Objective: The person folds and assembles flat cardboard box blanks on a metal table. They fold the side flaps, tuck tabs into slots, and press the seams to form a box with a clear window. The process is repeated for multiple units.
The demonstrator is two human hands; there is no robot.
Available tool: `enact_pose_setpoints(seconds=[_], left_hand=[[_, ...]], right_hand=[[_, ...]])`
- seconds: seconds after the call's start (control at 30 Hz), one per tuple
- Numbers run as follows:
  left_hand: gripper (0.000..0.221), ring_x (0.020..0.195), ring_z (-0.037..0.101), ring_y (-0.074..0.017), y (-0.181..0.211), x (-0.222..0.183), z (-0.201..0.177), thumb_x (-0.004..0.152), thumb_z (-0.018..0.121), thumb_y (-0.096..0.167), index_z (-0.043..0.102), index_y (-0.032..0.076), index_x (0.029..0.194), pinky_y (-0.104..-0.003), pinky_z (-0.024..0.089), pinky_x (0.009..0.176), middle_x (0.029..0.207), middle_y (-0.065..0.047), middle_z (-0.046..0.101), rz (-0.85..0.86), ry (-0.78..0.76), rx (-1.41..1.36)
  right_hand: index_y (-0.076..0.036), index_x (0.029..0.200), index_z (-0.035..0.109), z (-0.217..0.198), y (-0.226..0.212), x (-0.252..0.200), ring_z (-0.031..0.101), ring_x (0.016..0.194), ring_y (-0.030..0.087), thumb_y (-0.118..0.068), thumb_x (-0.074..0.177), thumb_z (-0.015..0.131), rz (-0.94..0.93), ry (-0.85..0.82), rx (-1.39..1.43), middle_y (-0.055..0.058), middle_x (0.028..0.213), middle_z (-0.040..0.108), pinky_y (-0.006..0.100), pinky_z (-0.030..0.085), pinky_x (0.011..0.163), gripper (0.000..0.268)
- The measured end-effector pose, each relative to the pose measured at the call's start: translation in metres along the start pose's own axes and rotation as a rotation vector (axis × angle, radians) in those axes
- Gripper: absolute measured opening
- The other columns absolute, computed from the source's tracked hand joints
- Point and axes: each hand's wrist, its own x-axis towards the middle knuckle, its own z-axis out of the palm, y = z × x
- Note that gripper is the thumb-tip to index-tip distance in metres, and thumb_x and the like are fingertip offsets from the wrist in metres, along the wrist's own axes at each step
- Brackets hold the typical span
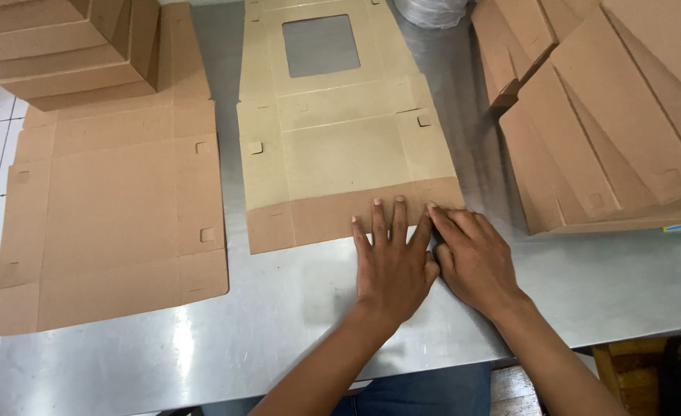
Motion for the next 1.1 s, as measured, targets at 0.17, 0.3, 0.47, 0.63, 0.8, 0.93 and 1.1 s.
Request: enact_pose_setpoints(seconds=[0.17, 0.3, 0.47, 0.63, 0.8, 0.93, 1.1], left_hand=[[0.059, 0.144, 0.032, -0.0543, -0.008, -0.01, 0.011, 0.093, 0.047, 0.038, 0.05, 0.019, 0.149, -0.078, 0.022, 0.105, 0.157, -0.02, 0.04, -0.013, 0.168, 0.066], [0.053, 0.139, 0.041, -0.052, -0.021, -0.021, 0.008, 0.092, 0.052, 0.035, 0.062, 0.018, 0.141, -0.076, 0.031, 0.103, 0.151, -0.016, 0.049, -0.022, 0.3, 0.082], [0.054, 0.139, 0.041, -0.0511, -0.049, -0.038, 0.007, 0.089, 0.056, 0.031, 0.063, 0.011, 0.139, -0.075, 0.033, 0.104, 0.15, -0.017, 0.048, 0.004, 0.308, 0.112], [0.055, 0.138, 0.042, -0.0497, -0.076, -0.057, 0.0, 0.085, 0.063, 0.028, 0.065, 0.008, 0.135, -0.072, 0.036, 0.104, 0.145, -0.019, 0.051, 0.015, 0.345, 0.167], [0.055, 0.143, 0.035, -0.051, -0.095, -0.078, -0.008, 0.087, 0.061, 0.03, 0.064, 0.007, 0.137, -0.074, 0.03, 0.107, 0.147, -0.021, 0.049, -0.05, 0.279, 0.191], [0.053, 0.144, 0.035, -0.0501, -0.111, -0.092, -0.021, 0.09, 0.058, 0.031, 0.064, 0.009, 0.137, -0.075, 0.027, 0.107, 0.148, -0.021, 0.05, -0.097, 0.232, 0.179], [0.047, 0.143, 0.042, -0.0472, -0.137, -0.106, -0.019, 0.09, 0.059, 0.027, 0.067, 0.009, 0.133, -0.07, 0.033, 0.108, 0.146, -0.021, 0.055, -0.125, 0.259, 0.207]], right_hand=[[-0.013, 0.13, 0.072, 0.0, -0.003, 0.001, 0.065, 0.11, 0.027, -0.004, 0.09, 0.06, 0.008, -0.024, -0.054, 0.006, 0.109, 0.067, 0.039, 0.054, 0.098, 0.043], [-0.01, 0.126, 0.075, 0.0, -0.003, 0.001, 0.065, 0.108, 0.03, -0.004, 0.09, 0.063, -0.026, -0.012, -0.093, 0.007, 0.108, 0.066, 0.039, 0.055, 0.092, 0.039], [-0.01, 0.126, 0.076, 0.002, -0.003, 0.0, 0.065, 0.109, 0.029, -0.003, 0.09, 0.061, -0.012, -0.027, -0.093, 0.007, 0.109, 0.066, 0.039, 0.054, 0.092, 0.04], [-0.011, 0.127, 0.076, 0.006, 0.001, -0.002, 0.066, 0.111, 0.028, -0.003, 0.091, 0.06, 0.012, -0.036, -0.102, 0.006, 0.112, 0.067, 0.038, 0.054, 0.093, 0.04], [-0.012, 0.127, 0.076, 0.008, 0.001, -0.002, 0.066, 0.111, 0.027, -0.005, 0.092, 0.061, 0.014, -0.032, -0.129, 0.006, 0.113, 0.068, 0.036, 0.054, 0.092, 0.04], [-0.01, 0.128, 0.076, 0.003, -0.003, 0.0, 0.067, 0.11, 0.029, -0.004, 0.091, 0.061, -0.001, -0.03, -0.128, 0.008, 0.111, 0.067, 0.038, 0.055, 0.09, 0.04], [-0.012, 0.126, 0.077, 0.002, -0.004, -0.002, 0.068, 0.112, 0.026, -0.006, 0.091, 0.061, 0.009, -0.031, -0.177, 0.006, 0.113, 0.07, 0.035, 0.056, 0.093, 0.039]])
